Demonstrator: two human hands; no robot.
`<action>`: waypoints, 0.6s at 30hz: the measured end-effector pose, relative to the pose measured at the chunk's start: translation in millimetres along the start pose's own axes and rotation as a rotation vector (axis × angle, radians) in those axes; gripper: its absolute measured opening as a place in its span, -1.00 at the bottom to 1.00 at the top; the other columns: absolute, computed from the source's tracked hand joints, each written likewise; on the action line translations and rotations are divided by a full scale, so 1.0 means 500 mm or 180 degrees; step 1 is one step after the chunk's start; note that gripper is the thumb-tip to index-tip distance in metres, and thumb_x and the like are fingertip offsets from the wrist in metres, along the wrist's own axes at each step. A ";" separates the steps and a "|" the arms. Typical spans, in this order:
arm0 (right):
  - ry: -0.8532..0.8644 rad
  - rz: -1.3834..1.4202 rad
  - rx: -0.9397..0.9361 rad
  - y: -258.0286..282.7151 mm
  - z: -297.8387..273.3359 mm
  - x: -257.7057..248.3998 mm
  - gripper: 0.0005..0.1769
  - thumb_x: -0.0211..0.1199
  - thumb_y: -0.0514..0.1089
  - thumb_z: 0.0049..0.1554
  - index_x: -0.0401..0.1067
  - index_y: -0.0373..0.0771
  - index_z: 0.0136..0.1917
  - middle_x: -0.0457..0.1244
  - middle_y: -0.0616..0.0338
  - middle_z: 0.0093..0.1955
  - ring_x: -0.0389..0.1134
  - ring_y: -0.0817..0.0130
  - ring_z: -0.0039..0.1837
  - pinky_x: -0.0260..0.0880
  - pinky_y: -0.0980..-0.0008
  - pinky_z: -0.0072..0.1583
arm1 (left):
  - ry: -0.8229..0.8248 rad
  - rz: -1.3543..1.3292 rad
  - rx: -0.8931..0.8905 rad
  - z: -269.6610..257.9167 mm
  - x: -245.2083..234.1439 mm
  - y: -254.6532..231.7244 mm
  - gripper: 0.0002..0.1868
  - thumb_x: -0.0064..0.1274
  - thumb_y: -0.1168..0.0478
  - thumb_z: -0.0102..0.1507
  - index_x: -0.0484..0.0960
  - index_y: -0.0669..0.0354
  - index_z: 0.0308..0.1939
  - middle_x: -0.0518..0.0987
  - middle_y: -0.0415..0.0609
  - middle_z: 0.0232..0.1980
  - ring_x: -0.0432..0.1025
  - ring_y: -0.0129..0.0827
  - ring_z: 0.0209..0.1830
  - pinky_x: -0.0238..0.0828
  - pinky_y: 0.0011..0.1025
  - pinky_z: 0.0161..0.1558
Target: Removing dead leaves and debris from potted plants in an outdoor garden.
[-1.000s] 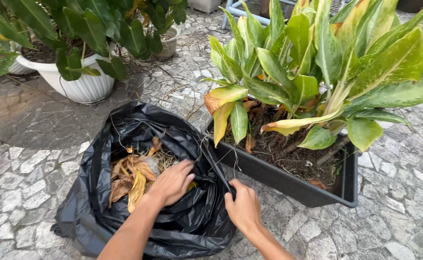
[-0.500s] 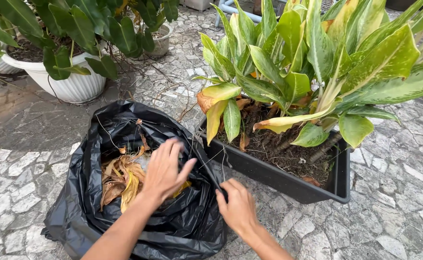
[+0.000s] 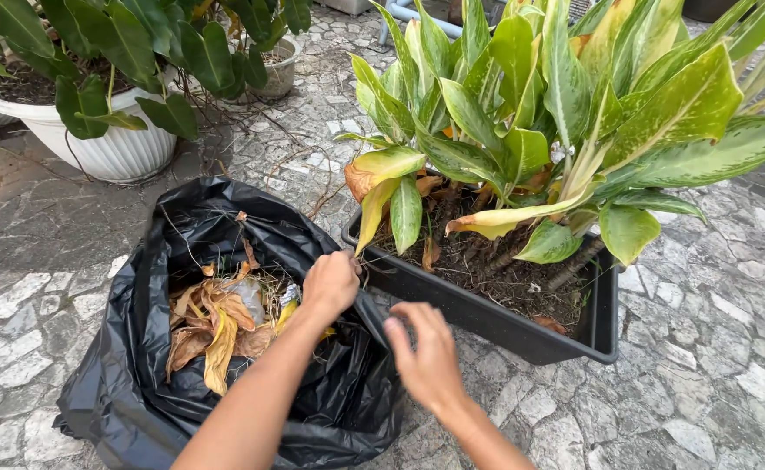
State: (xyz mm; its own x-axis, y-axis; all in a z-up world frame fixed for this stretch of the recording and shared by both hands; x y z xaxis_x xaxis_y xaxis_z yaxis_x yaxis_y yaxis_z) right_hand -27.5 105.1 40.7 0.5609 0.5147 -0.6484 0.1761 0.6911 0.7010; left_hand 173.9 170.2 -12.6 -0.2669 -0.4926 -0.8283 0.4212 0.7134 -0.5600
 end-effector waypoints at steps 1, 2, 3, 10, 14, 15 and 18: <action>0.0002 0.0006 0.0002 -0.019 0.016 -0.002 -0.73 0.22 -0.10 0.16 0.52 -0.30 0.06 0.37 -0.01 0.02 0.39 0.12 0.11 0.31 0.18 0.18 | 0.0001 0.0006 -0.0003 0.005 0.003 0.013 -0.79 -0.05 0.25 0.25 0.69 0.14 -0.17 0.66 0.24 -0.11 0.53 0.09 0.02 0.41 -0.01 0.11; -0.0105 0.0066 -0.0215 -0.029 0.033 -0.007 -0.75 0.16 -0.17 0.18 0.52 -0.31 0.06 0.38 0.00 0.05 0.41 0.14 0.12 0.34 0.21 0.20 | 0.0167 -0.0424 -0.0010 0.011 0.012 0.026 -0.76 -0.14 0.21 0.31 0.66 0.17 -0.18 0.66 0.25 -0.12 0.53 0.12 -0.01 0.41 -0.01 0.06; -0.0214 0.0125 -0.0431 -0.037 0.049 -0.012 -0.75 0.10 -0.23 0.19 0.53 -0.32 0.07 0.39 0.01 0.08 0.42 0.16 0.13 0.38 0.23 0.22 | 0.0331 -0.0854 -0.0016 0.017 0.020 0.040 -0.70 -0.22 0.17 0.37 0.63 0.20 -0.20 0.66 0.25 -0.14 0.53 0.15 -0.05 0.42 -0.02 0.02; 0.0793 0.0027 -0.1489 -0.023 0.245 0.032 -0.56 -0.03 -0.45 0.15 0.49 -0.34 0.23 0.37 -0.02 0.29 0.39 0.09 0.36 0.34 0.18 0.41 | 0.0436 -0.1421 0.0328 0.037 0.054 0.060 -0.63 -0.23 0.09 0.38 0.65 0.24 -0.19 0.69 0.17 -0.21 0.60 -0.04 -0.10 0.46 -0.16 0.02; 0.1511 0.1293 -0.0507 -0.051 0.359 0.068 -0.23 -0.14 -0.54 -0.01 0.17 -0.29 0.48 0.17 -0.03 0.50 0.21 0.10 0.49 0.21 0.13 0.45 | 0.0523 -0.1703 0.0134 0.014 0.042 0.062 -0.60 -0.13 -0.02 0.35 0.66 0.21 -0.11 0.65 0.10 -0.26 0.57 -0.15 -0.16 0.43 -0.21 -0.05; 0.1592 0.1615 -0.0249 -0.055 0.385 0.073 -0.20 -0.12 -0.54 0.01 0.09 -0.29 0.53 0.15 -0.06 0.51 0.14 0.11 0.56 0.12 0.12 0.52 | 0.0510 -0.1784 0.0246 0.004 0.029 0.055 -0.57 -0.08 -0.09 0.33 0.64 0.21 -0.07 0.63 0.04 -0.27 0.55 -0.19 -0.16 0.41 -0.23 -0.05; 0.1928 0.1737 -0.0200 -0.022 0.397 0.062 -0.24 -0.16 -0.53 0.00 0.09 -0.35 0.49 0.13 -0.07 0.53 0.12 0.11 0.59 0.11 0.11 0.53 | 0.0720 -0.1410 -0.0013 -0.013 -0.009 0.039 -0.38 0.10 -0.25 0.21 0.59 0.28 -0.03 0.60 0.11 -0.25 0.51 -0.06 -0.19 0.49 -0.16 -0.08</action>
State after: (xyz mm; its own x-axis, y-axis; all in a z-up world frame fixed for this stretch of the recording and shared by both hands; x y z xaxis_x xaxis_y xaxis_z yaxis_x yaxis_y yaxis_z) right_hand 148.3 12.8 71.9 0.0171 0.9594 -0.2815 -0.0512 0.2820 0.9580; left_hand 177.5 189.7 -19.8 -0.6012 -0.6286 -0.4934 0.2215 0.4621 -0.8587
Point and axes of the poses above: each hand's wrist, its own z-axis towards the middle knuckle, its own x-axis out of the palm, y = z × x, the point moved 7 cm from there along z, towards the middle knuckle
